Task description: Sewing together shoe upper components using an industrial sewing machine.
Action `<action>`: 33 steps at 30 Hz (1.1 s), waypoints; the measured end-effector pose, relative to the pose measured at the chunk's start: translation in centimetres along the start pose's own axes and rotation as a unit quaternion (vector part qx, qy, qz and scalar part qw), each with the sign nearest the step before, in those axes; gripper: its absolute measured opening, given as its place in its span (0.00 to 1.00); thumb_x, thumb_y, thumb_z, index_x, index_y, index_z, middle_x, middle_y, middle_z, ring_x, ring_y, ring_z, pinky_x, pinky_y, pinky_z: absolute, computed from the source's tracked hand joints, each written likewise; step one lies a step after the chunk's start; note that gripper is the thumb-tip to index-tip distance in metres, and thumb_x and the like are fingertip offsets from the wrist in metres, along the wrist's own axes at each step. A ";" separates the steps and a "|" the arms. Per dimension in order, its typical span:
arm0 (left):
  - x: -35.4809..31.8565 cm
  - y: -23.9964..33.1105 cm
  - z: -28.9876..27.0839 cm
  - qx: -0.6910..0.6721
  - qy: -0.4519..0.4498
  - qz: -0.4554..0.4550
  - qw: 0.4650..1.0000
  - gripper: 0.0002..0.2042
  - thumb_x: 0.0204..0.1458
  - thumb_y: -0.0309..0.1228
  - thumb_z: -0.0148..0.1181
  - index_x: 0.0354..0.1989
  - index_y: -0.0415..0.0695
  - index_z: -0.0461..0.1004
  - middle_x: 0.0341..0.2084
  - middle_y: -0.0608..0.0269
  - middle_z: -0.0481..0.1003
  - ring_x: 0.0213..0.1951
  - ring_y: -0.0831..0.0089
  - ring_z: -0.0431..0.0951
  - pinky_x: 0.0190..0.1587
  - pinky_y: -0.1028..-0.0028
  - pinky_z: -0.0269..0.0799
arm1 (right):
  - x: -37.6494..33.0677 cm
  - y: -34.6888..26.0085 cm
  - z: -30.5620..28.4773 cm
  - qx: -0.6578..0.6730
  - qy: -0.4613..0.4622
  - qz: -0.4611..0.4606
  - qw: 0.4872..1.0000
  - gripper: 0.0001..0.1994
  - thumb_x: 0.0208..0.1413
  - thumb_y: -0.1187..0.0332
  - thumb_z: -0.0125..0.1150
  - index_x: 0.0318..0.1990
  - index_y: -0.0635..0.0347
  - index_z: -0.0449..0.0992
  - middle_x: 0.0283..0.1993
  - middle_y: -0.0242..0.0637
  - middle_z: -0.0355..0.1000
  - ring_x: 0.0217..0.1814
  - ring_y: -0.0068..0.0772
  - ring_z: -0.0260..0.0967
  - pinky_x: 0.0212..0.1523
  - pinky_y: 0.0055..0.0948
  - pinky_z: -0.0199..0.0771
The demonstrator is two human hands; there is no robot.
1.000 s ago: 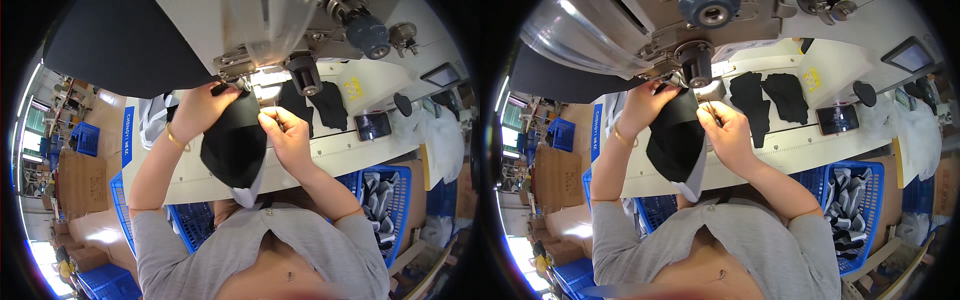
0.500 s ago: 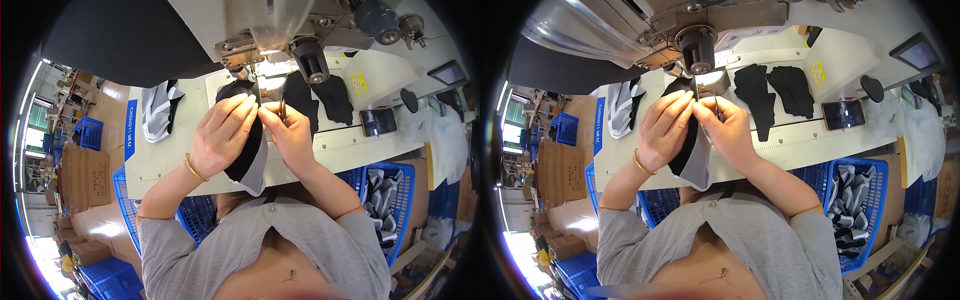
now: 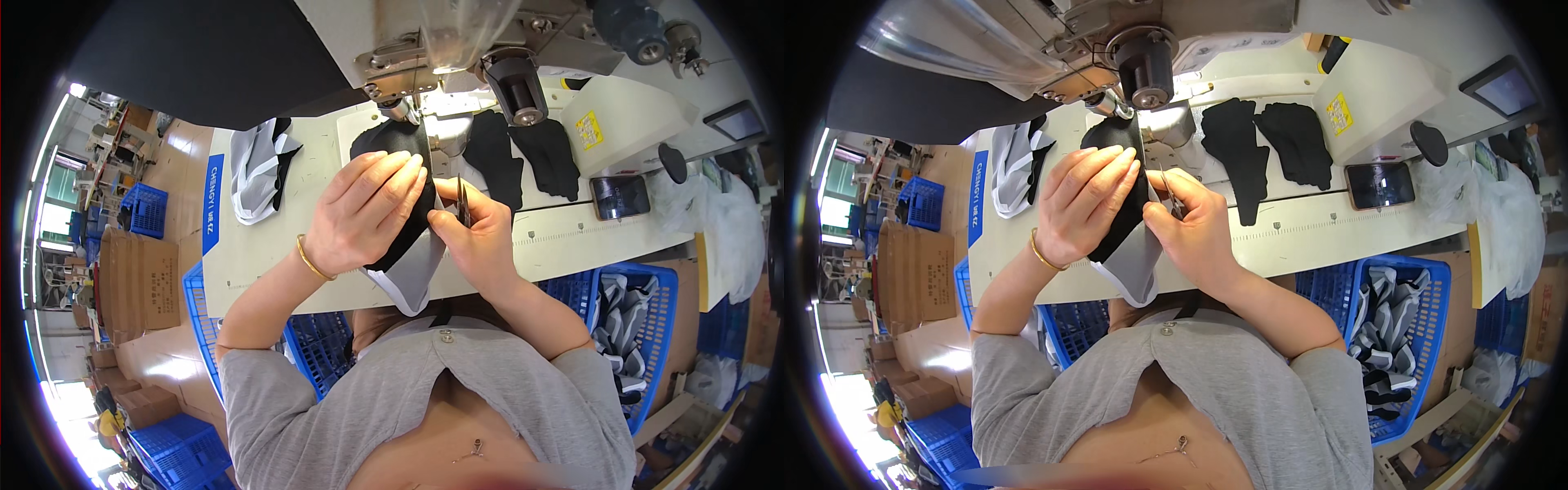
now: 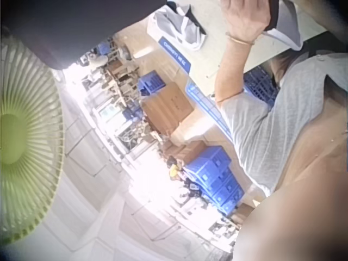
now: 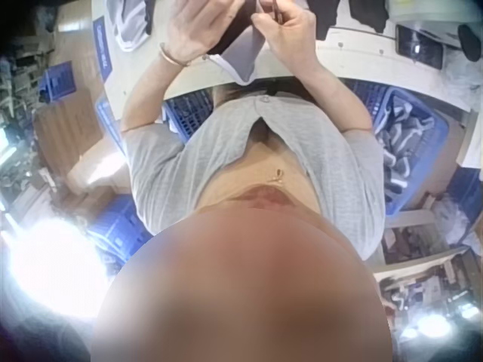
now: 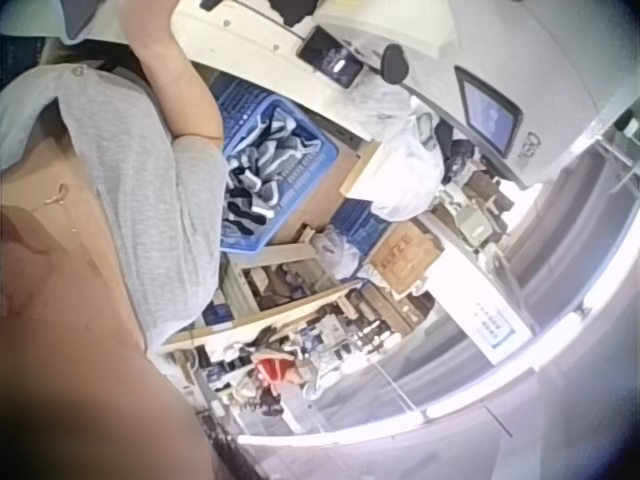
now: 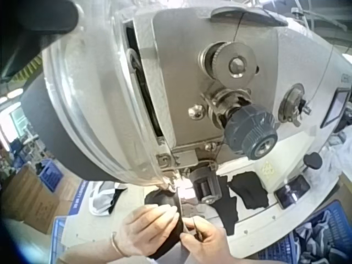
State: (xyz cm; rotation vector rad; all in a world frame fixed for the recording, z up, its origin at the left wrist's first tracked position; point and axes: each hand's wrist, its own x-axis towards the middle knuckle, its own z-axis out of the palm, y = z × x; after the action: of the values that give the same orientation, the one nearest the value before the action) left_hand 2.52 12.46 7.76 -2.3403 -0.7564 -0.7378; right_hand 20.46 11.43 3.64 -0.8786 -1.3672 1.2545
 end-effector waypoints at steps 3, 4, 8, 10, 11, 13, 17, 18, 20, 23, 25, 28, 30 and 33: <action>-0.2 -0.2 0.2 0.012 0.016 0.016 1.000 0.14 0.41 0.24 0.63 0.39 0.37 0.79 0.42 0.60 0.77 0.47 0.67 0.77 0.54 0.67 0.72 | 0.0 -0.1 0.1 0.003 -0.009 -0.014 1.000 0.14 0.47 0.77 0.55 0.43 0.70 0.76 0.29 0.33 0.67 0.32 0.18 0.62 0.34 0.21 0.65; -0.2 -0.3 0.1 0.015 0.021 0.010 1.000 0.14 0.41 0.24 0.63 0.39 0.37 0.79 0.42 0.60 0.77 0.47 0.67 0.77 0.54 0.67 0.72 | 0.1 -0.3 0.3 0.007 -0.008 -0.011 1.000 0.14 0.48 0.77 0.55 0.44 0.70 0.75 0.30 0.33 0.68 0.32 0.18 0.62 0.34 0.21 0.65; 0.1 -0.6 -0.2 -0.009 0.017 0.014 1.000 0.13 0.42 0.24 0.63 0.38 0.36 0.79 0.41 0.61 0.77 0.47 0.67 0.78 0.52 0.68 0.74 | -0.1 -0.4 0.5 0.017 -0.006 0.004 1.000 0.14 0.48 0.77 0.55 0.44 0.71 0.75 0.32 0.34 0.69 0.33 0.18 0.63 0.35 0.21 0.65; 0.0 -0.7 -0.3 -0.021 0.009 0.011 1.000 0.14 0.40 0.25 0.62 0.38 0.36 0.80 0.42 0.57 0.79 0.47 0.63 0.78 0.51 0.64 0.75 | 0.0 -0.7 0.6 0.010 -0.008 -0.005 1.000 0.14 0.49 0.77 0.55 0.45 0.71 0.75 0.33 0.34 0.69 0.33 0.18 0.63 0.35 0.21 0.66; -0.1 -0.7 -0.3 -0.025 0.013 0.007 1.000 0.15 0.40 0.25 0.62 0.38 0.35 0.80 0.42 0.56 0.79 0.47 0.62 0.78 0.51 0.64 0.75 | 0.0 -0.8 0.7 0.013 -0.010 -0.002 1.000 0.14 0.49 0.77 0.55 0.44 0.71 0.75 0.32 0.34 0.69 0.33 0.19 0.63 0.35 0.21 0.66; -0.1 -0.8 -0.2 -0.028 0.014 0.005 1.000 0.14 0.40 0.25 0.62 0.38 0.35 0.80 0.42 0.56 0.79 0.47 0.62 0.78 0.51 0.64 0.74 | 0.1 -0.8 0.7 0.016 -0.011 0.001 1.000 0.14 0.48 0.77 0.55 0.44 0.71 0.75 0.32 0.34 0.69 0.33 0.19 0.64 0.35 0.21 0.66; 0.5 -1.0 -0.3 -0.033 0.011 -0.002 0.999 0.15 0.39 0.25 0.61 0.38 0.35 0.80 0.41 0.56 0.79 0.46 0.62 0.78 0.52 0.63 0.74 | 0.5 -0.8 0.5 0.005 -0.008 -0.004 1.000 0.14 0.49 0.76 0.55 0.44 0.71 0.75 0.31 0.33 0.70 0.33 0.18 0.63 0.34 0.22 0.66; 0.6 -1.0 -0.3 -0.032 0.010 -0.002 0.999 0.15 0.39 0.25 0.61 0.38 0.35 0.80 0.41 0.56 0.79 0.46 0.62 0.78 0.52 0.63 0.74 | 0.7 -0.8 0.5 0.005 -0.006 -0.011 1.000 0.13 0.49 0.76 0.55 0.43 0.71 0.75 0.30 0.32 0.70 0.32 0.17 0.63 0.34 0.22 0.66; 0.7 -1.1 -0.4 -0.035 0.003 -0.009 0.999 0.15 0.38 0.25 0.61 0.38 0.34 0.80 0.42 0.57 0.78 0.46 0.62 0.78 0.51 0.63 0.74 | 0.9 -0.4 0.3 0.018 -0.007 -0.012 1.000 0.13 0.50 0.76 0.56 0.43 0.70 0.76 0.30 0.32 0.71 0.32 0.17 0.64 0.34 0.21 0.66; 1.1 -1.1 -0.2 -0.041 0.006 -0.015 0.999 0.16 0.38 0.25 0.61 0.38 0.34 0.79 0.41 0.57 0.78 0.46 0.62 0.78 0.51 0.63 0.74 | 1.3 -0.9 0.2 0.024 -0.005 -0.013 1.000 0.13 0.50 0.75 0.56 0.44 0.70 0.76 0.31 0.32 0.73 0.33 0.16 0.65 0.35 0.21 0.68; 1.4 -1.2 -0.1 -0.036 0.009 -0.017 0.999 0.16 0.38 0.25 0.61 0.38 0.34 0.79 0.41 0.57 0.78 0.46 0.62 0.78 0.51 0.63 0.74 | 1.5 -0.9 0.0 0.018 -0.006 0.000 1.000 0.14 0.50 0.75 0.56 0.44 0.70 0.77 0.32 0.33 0.75 0.35 0.15 0.68 0.37 0.20 0.69; 1.4 -1.3 0.1 -0.035 0.013 -0.026 0.999 0.16 0.37 0.24 0.61 0.38 0.34 0.79 0.41 0.57 0.78 0.45 0.63 0.78 0.51 0.63 0.74 | 2.0 -1.1 0.1 0.022 -0.004 -0.019 1.000 0.14 0.50 0.75 0.56 0.44 0.70 0.77 0.31 0.33 0.75 0.34 0.15 0.67 0.36 0.20 0.69; 1.2 -1.5 0.2 -0.027 0.020 -0.026 0.999 0.16 0.36 0.23 0.61 0.38 0.34 0.79 0.41 0.57 0.78 0.46 0.63 0.78 0.51 0.63 0.74 | 1.9 -0.9 0.0 0.022 -0.004 -0.006 1.000 0.14 0.50 0.74 0.56 0.44 0.70 0.77 0.32 0.33 0.75 0.34 0.15 0.67 0.36 0.20 0.69; 1.2 -1.4 0.3 -0.036 0.017 -0.032 0.999 0.17 0.36 0.23 0.62 0.39 0.35 0.79 0.41 0.57 0.78 0.45 0.63 0.78 0.51 0.64 0.74 | 1.8 -0.8 0.0 0.023 -0.008 0.018 1.000 0.13 0.50 0.74 0.56 0.44 0.70 0.77 0.32 0.33 0.75 0.34 0.14 0.67 0.35 0.20 0.69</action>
State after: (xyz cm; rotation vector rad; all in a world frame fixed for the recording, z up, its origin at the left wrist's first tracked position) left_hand 2.56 13.98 8.83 -2.3716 -0.8045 -0.8433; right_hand 20.17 12.99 4.76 -0.8672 -1.3363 1.3187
